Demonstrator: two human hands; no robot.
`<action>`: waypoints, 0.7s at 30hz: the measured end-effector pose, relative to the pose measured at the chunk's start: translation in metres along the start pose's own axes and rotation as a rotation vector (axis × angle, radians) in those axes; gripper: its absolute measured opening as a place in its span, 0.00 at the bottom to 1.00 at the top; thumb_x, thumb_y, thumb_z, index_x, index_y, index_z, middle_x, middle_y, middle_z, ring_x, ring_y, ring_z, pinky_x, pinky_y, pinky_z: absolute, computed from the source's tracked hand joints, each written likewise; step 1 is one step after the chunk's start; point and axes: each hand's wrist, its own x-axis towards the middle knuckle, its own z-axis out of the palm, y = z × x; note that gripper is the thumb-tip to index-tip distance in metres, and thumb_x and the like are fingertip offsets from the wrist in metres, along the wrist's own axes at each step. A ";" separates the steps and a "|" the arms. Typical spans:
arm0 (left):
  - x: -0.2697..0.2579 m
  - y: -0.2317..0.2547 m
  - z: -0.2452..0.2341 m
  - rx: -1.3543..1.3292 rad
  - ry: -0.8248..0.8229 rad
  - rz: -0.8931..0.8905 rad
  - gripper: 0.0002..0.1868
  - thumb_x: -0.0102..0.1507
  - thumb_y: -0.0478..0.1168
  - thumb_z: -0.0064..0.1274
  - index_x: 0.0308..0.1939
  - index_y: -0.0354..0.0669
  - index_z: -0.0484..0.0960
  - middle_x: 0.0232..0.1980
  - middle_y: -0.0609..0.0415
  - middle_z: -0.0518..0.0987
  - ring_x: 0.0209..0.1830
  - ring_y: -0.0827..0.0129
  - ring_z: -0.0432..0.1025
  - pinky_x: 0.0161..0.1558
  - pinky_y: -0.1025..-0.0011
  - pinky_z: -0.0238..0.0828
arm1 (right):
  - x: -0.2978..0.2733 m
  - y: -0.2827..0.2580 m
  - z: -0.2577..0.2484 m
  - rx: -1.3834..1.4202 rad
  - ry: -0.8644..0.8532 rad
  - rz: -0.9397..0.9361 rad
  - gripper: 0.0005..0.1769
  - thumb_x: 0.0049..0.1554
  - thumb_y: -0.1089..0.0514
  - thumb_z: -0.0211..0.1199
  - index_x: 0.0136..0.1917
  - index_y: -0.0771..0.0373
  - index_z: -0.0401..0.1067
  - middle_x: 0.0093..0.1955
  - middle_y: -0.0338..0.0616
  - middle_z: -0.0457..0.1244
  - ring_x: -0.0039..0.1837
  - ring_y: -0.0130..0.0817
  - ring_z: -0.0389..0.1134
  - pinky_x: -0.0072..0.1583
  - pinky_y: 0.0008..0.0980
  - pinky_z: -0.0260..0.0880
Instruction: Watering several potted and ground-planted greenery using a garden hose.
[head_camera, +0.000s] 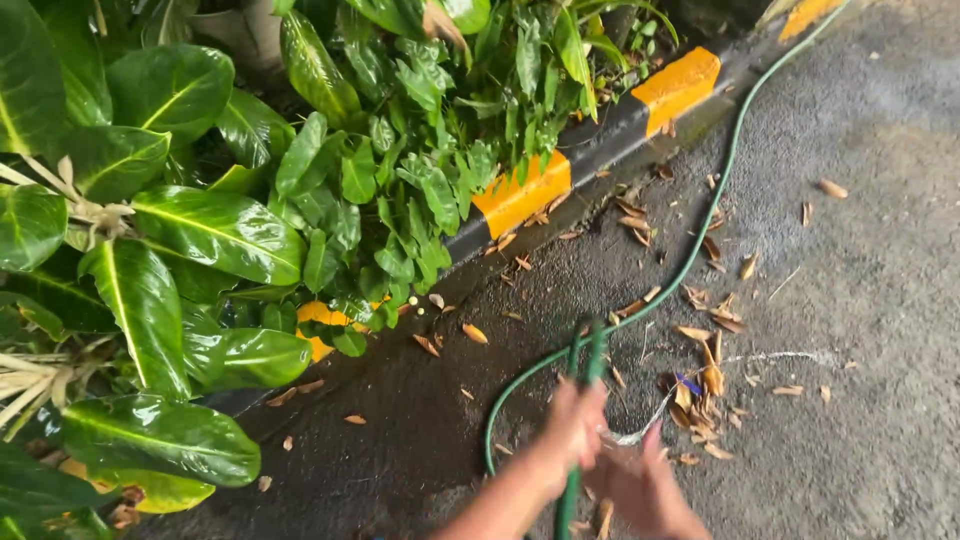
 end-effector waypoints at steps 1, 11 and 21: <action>-0.011 -0.028 0.001 0.005 0.002 -0.005 0.12 0.68 0.53 0.50 0.39 0.55 0.68 0.25 0.65 0.68 0.16 0.80 0.57 0.16 0.76 0.50 | 0.025 -0.023 -0.002 0.164 0.039 0.018 0.64 0.51 0.18 0.44 0.76 0.76 0.48 0.69 0.67 0.53 0.67 0.55 0.59 0.65 0.50 0.62; 0.025 -0.167 -0.104 0.304 -0.378 -0.002 0.36 0.71 0.64 0.46 0.72 0.42 0.69 0.51 0.56 0.75 0.49 0.71 0.72 0.52 0.67 0.71 | 0.156 -0.133 -0.008 0.419 0.233 0.391 0.21 0.65 0.40 0.59 0.45 0.59 0.64 0.30 0.31 0.56 0.28 0.21 0.56 0.28 0.22 0.59; 0.048 0.077 -0.008 -0.325 -0.163 -0.071 0.66 0.56 0.86 0.20 0.77 0.33 0.42 0.75 0.31 0.63 0.74 0.40 0.65 0.58 0.45 0.75 | -0.007 -0.110 0.123 -0.256 0.465 0.130 0.25 0.57 0.57 0.61 0.69 0.53 0.69 0.28 0.32 0.56 0.27 0.24 0.52 0.28 0.27 0.47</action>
